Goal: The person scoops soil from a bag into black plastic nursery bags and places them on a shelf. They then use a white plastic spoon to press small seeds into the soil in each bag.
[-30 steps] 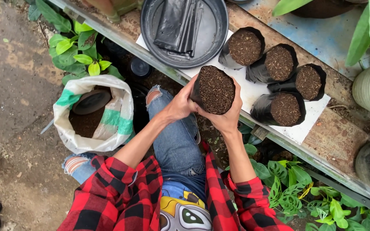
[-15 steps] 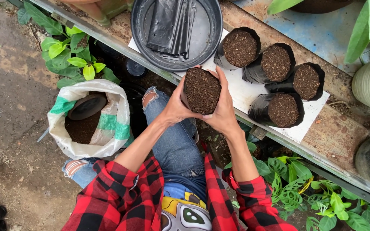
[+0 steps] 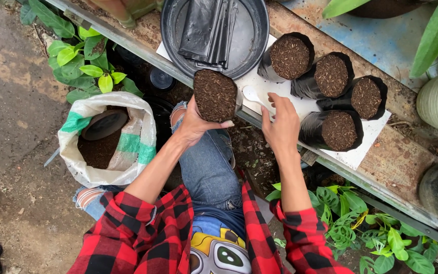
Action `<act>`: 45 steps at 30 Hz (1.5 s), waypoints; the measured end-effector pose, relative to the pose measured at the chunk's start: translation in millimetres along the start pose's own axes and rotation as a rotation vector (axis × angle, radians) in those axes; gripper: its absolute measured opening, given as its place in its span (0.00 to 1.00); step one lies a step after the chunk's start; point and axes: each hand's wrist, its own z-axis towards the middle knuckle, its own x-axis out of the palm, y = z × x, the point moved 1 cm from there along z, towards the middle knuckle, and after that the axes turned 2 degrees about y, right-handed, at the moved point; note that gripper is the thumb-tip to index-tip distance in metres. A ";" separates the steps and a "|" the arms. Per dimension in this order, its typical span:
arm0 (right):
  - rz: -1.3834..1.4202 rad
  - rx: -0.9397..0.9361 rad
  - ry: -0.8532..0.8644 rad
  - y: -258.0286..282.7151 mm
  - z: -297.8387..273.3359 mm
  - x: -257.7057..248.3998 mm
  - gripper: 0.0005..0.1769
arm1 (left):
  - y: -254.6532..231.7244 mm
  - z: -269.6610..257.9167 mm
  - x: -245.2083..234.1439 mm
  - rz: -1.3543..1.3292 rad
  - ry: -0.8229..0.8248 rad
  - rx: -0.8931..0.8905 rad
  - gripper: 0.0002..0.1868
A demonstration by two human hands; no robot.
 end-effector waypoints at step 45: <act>0.489 -0.096 -0.063 20.5 -8.1 -11.6 0.46 | -21.4 24.0 93.8 0.271 0.277 -0.085 0.70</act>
